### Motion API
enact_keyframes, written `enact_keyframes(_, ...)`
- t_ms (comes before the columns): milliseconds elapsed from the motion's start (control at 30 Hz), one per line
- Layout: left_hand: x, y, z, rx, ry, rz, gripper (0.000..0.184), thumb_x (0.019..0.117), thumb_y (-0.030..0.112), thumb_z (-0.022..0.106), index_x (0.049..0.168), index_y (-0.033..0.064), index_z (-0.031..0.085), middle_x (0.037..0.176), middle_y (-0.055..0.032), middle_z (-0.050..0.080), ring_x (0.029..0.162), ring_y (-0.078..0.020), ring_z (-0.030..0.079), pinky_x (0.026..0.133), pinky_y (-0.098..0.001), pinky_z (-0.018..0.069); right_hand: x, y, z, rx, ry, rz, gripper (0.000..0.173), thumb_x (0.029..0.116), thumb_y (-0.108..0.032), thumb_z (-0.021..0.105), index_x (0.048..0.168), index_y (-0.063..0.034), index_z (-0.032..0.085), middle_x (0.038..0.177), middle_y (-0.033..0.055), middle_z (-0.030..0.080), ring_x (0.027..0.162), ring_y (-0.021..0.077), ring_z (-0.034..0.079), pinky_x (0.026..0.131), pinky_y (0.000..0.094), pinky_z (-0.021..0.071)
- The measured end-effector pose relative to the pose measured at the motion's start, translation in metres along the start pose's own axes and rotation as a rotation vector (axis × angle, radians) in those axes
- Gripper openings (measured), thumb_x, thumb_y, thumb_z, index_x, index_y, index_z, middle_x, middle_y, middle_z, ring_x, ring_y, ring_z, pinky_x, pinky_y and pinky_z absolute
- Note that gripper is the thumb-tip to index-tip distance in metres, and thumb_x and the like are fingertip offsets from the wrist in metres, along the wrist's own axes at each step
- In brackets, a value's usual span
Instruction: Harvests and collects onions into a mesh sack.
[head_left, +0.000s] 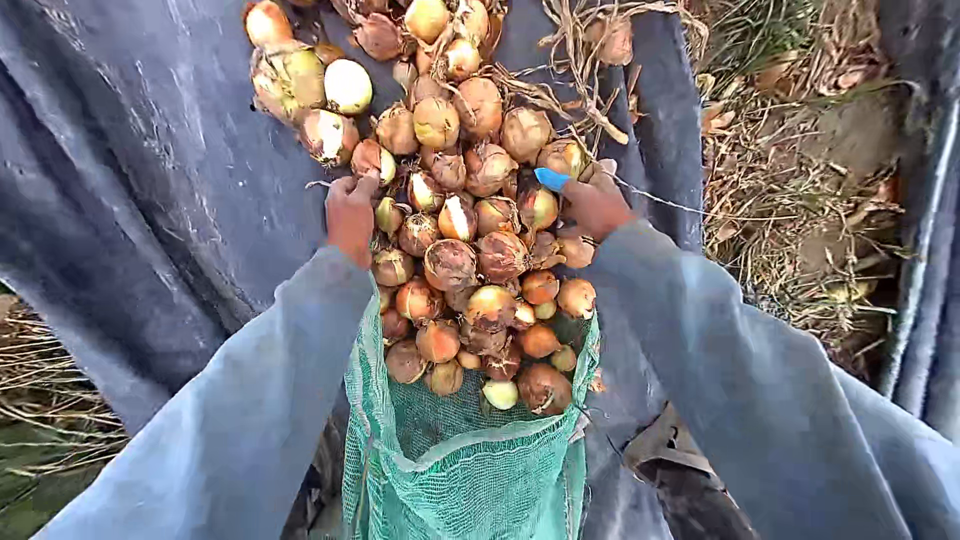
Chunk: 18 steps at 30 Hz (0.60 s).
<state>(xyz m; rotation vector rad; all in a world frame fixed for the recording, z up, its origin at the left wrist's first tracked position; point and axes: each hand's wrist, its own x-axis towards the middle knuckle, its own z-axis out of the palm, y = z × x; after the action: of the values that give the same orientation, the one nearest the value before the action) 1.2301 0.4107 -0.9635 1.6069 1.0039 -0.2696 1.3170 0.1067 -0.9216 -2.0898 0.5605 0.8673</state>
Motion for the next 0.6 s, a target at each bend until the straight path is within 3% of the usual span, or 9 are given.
enact_keyframes(100, -0.013, -0.006, 0.023, -0.049, -0.006, 0.016, 0.062, 0.1002, 0.048, 0.061, 0.141, 0.0022, 0.05, 0.129, -0.0142, 0.063, 0.117, -0.0233, 0.063, 0.099, -0.0474, 0.0534, -0.004, 0.018, 0.019, 0.148, 0.061, -0.01, 0.054, 0.0987, -0.033, 0.063, 0.141, -0.0071, 0.041, 0.117, 0.0178, 0.065, 0.104, 0.0285, 0.066, 0.086, 0.0525, 0.0551)
enact_keyframes(200, -0.026, -0.012, 0.022, -0.055, -0.092, 0.076, 0.049, 0.1027, 0.042, 0.058, 0.136, 0.0067, 0.058, 0.131, -0.0118, 0.063, 0.123, -0.0217, 0.059, 0.103, -0.0476, 0.0501, -0.01, 0.037, 0.021, 0.139, -0.044, -0.037, 0.052, 0.1036, -0.037, 0.056, 0.146, -0.0105, 0.04, 0.124, 0.014, 0.065, 0.107, 0.0222, 0.067, 0.088, 0.0441, 0.0573)
enact_keyframes(333, -0.024, -0.003, 0.019, 0.063, -0.376, 0.124, 0.058, 0.1052, 0.038, 0.053, 0.158, 0.0183, 0.04, 0.151, -0.0093, 0.052, 0.134, -0.0204, 0.055, 0.109, -0.0461, 0.0493, -0.027, 0.038, 0.033, -0.031, -0.123, -0.065, 0.067, 0.1023, -0.034, 0.052, 0.16, -0.0104, 0.028, 0.137, 0.0212, 0.061, 0.125, 0.0306, 0.06, 0.103, 0.0551, 0.0486)
enact_keyframes(400, -0.012, 0.002, 0.019, 0.123, -0.488, 0.121, 0.064, 0.1059, 0.043, 0.05, 0.163, 0.02, 0.031, 0.163, -0.0056, 0.039, 0.146, -0.0187, 0.044, 0.117, -0.0469, 0.0419, -0.027, 0.038, 0.038, -0.007, -0.117, -0.017, 0.07, 0.1013, -0.037, 0.052, 0.163, -0.0186, 0.024, 0.142, 0.0203, 0.058, 0.127, 0.0335, 0.059, 0.101, 0.059, 0.0485)
enact_keyframes(467, -0.008, 0.009, 0.021, 0.154, -0.565, 0.061, 0.066, 0.1043, 0.051, 0.05, 0.163, 0.0241, 0.032, 0.163, -0.0021, 0.04, 0.147, -0.0179, 0.043, 0.117, -0.0481, 0.042, -0.019, 0.041, 0.041, 0.06, -0.165, 0.017, 0.064, 0.1028, -0.044, 0.046, 0.162, -0.0273, 0.028, 0.141, 0.0186, 0.059, 0.123, 0.0365, 0.061, 0.091, 0.0636, 0.0529)
enact_keyframes(500, -0.01, 0.015, 0.027, 0.155, -0.594, 0.021, 0.065, 0.1037, 0.053, 0.05, 0.16, 0.0232, 0.037, 0.158, -0.0037, 0.046, 0.142, -0.0192, 0.048, 0.114, -0.0488, 0.0442, -0.01, 0.04, 0.045, 0.094, -0.231, 0.001, 0.06, 0.1054, -0.048, 0.043, 0.161, -0.0271, 0.032, 0.144, 0.0151, 0.058, 0.127, 0.0332, 0.06, 0.095, 0.0598, 0.0543)
enact_keyframes(533, -0.015, 0.018, 0.034, 0.162, -0.615, -0.016, 0.062, 0.1041, 0.053, 0.05, 0.155, 0.0191, 0.045, 0.148, -0.0075, 0.056, 0.133, -0.0212, 0.055, 0.109, -0.0487, 0.0479, -0.003, 0.034, 0.052, 0.066, -0.323, -0.08, 0.056, 0.1107, -0.042, 0.035, 0.16, -0.0144, 0.034, 0.149, 0.017, 0.055, 0.134, 0.0311, 0.056, 0.104, 0.0513, 0.0516)
enact_keyframes(567, -0.02, 0.02, 0.04, 0.184, -0.634, -0.054, 0.06, 0.1045, 0.055, 0.048, 0.147, 0.0131, 0.054, 0.136, -0.0119, 0.063, 0.123, -0.024, 0.062, 0.103, -0.0502, 0.0518, 0.003, 0.021, 0.061, -0.03, -0.411, -0.221, 0.051, 0.1138, -0.024, 0.03, 0.154, 0.0056, 0.038, 0.153, 0.0268, 0.048, 0.141, 0.0352, 0.048, 0.113, 0.046, 0.0406)
enact_keyframes(600, -0.024, 0.02, 0.045, 0.201, -0.641, -0.101, 0.062, 0.1038, 0.058, 0.047, 0.139, 0.009, 0.059, 0.125, -0.0141, 0.066, 0.115, -0.0254, 0.065, 0.097, -0.051, 0.0541, 0.001, 0.011, 0.066, -0.126, -0.447, -0.325, 0.045, 0.1123, -0.01, 0.028, 0.147, 0.0158, 0.042, 0.152, 0.0337, 0.045, 0.144, 0.0382, 0.044, 0.118, 0.0425, 0.0331)
